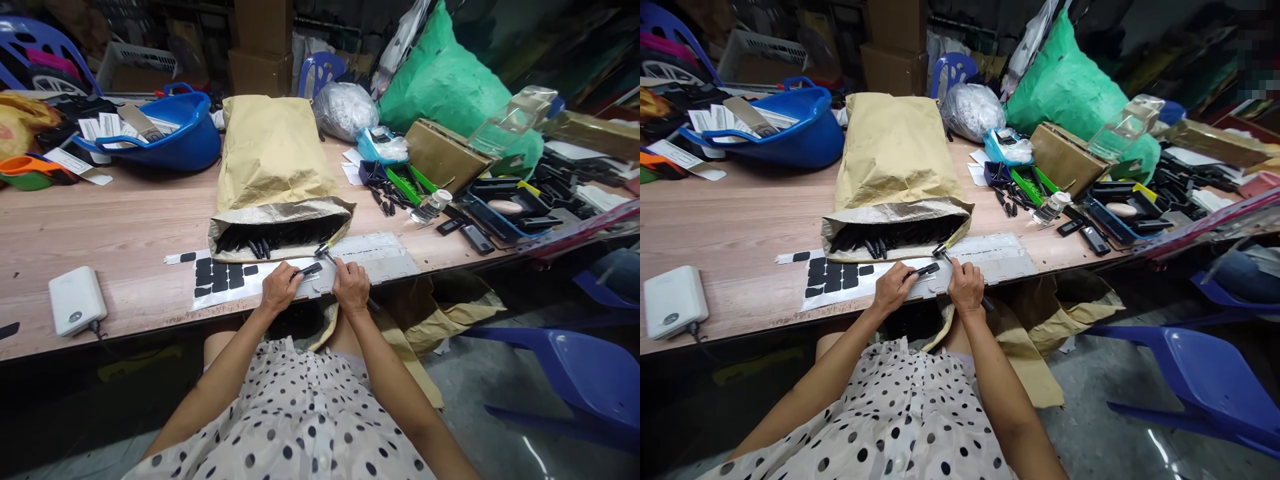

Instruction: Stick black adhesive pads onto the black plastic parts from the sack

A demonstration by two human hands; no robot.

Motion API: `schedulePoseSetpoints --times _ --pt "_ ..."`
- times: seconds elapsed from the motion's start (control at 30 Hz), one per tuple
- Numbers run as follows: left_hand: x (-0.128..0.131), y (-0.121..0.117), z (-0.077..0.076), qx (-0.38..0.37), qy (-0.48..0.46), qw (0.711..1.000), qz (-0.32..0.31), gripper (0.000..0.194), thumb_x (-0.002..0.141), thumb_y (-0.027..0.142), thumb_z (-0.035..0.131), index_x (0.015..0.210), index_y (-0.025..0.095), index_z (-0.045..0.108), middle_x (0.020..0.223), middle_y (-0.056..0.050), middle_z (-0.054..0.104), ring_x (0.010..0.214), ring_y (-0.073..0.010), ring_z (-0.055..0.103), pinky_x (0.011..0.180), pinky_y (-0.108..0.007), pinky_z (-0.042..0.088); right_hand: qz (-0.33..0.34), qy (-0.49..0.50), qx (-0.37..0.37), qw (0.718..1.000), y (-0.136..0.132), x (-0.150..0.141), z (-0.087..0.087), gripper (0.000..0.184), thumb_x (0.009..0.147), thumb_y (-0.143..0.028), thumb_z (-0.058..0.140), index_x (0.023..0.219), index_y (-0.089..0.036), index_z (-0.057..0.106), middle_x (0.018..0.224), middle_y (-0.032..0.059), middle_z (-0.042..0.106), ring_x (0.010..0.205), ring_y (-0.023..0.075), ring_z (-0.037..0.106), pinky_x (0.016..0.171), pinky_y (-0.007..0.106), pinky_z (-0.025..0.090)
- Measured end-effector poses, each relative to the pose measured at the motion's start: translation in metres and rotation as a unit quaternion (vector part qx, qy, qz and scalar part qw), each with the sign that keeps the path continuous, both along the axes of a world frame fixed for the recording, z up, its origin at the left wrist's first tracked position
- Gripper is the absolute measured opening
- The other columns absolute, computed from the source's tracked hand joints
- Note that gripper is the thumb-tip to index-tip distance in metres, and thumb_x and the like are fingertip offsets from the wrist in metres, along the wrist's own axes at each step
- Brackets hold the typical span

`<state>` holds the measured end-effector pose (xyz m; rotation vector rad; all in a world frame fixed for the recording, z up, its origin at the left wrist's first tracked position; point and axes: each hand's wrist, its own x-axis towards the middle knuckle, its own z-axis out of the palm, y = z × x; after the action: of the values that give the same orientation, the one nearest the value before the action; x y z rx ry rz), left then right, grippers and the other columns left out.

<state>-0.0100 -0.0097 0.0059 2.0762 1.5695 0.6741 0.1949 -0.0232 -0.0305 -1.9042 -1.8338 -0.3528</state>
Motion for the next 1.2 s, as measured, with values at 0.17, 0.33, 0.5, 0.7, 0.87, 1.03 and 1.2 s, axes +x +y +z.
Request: schedulePoseSetpoints --times 0.17,0.33,0.5,0.7,0.87,1.03,1.2 --pt "-0.002 -0.048 -0.015 0.084 0.0 0.983 -0.161 0.025 0.098 0.031 0.047 0.104 0.022 0.069 0.091 -0.004 0.066 0.08 -0.0163 0.065 0.073 -0.025 0.052 -0.005 -0.011 0.004 1.0 0.0 -0.002 0.0 0.04 0.092 -0.015 0.047 0.125 -0.023 0.068 0.087 0.0094 0.054 0.081 0.0242 0.042 0.068 0.034 0.03" --pt "-0.007 -0.089 -0.042 0.035 0.071 0.98 -0.18 0.018 0.094 0.023 0.051 0.101 0.021 0.068 0.092 -0.004 0.067 0.071 -0.0164 0.066 0.061 -0.026 0.05 -0.007 -0.004 0.005 1.0 0.0 -0.003 0.0 0.039 0.092 -0.015 0.048 0.124 -0.023 0.069 0.087 0.0094 0.054 0.081 0.0241 0.041 0.068 0.034 0.03" --pt "-0.008 -0.084 -0.035 -0.016 0.04 0.991 -0.124 0.011 0.09 0.026 0.06 0.096 0.022 0.069 0.091 -0.004 0.07 0.074 -0.0202 0.068 0.062 -0.028 0.05 -0.003 0.0 0.002 1.0 0.0 -0.002 -0.001 0.039 0.093 -0.016 0.047 0.125 -0.024 0.068 0.087 0.01 0.055 0.081 0.0247 0.041 0.068 0.035 0.029" --pt "-0.025 -0.01 0.004 0.047 -0.046 0.986 0.153 0.023 0.09 0.034 0.052 0.088 0.019 0.07 0.079 -0.005 0.07 0.072 -0.0186 0.065 0.072 -0.03 0.053 -0.002 0.003 0.005 1.0 0.001 -0.002 -0.002 0.039 0.093 -0.016 0.046 0.124 -0.024 0.068 0.088 0.0103 0.054 0.082 0.0252 0.041 0.068 0.035 0.03" --pt "-0.052 0.055 0.013 -0.018 -0.015 0.938 0.346 0.02 0.081 0.037 0.058 0.075 0.021 0.067 0.071 -0.008 0.07 0.082 -0.0282 0.069 0.079 -0.038 0.053 -0.002 0.002 0.009 1.0 0.002 -0.003 -0.003 0.04 0.092 -0.016 0.047 0.125 -0.024 0.068 0.087 0.0097 0.054 0.081 0.0247 0.042 0.068 0.035 0.03" --pt "-0.057 0.064 0.01 -0.058 -0.013 0.934 0.353 0.016 0.078 0.033 0.061 0.065 0.023 0.059 0.068 -0.006 0.069 0.082 -0.0284 0.069 0.078 -0.037 0.052 -0.006 -0.014 0.019 1.0 0.003 -0.004 -0.002 0.04 0.092 -0.014 0.046 0.123 -0.024 0.069 0.087 0.0096 0.055 0.08 0.0243 0.042 0.068 0.035 0.03" --pt "-0.053 0.04 0.013 0.02 -0.076 0.946 0.314 0.019 0.087 0.037 0.055 0.095 0.022 0.062 0.089 -0.004 0.073 0.078 -0.0206 0.067 0.079 -0.032 0.052 -0.005 0.002 0.001 1.0 0.003 -0.005 -0.002 0.039 0.093 -0.016 0.047 0.126 -0.024 0.067 0.088 0.0099 0.055 0.081 0.0245 0.042 0.068 0.035 0.03"
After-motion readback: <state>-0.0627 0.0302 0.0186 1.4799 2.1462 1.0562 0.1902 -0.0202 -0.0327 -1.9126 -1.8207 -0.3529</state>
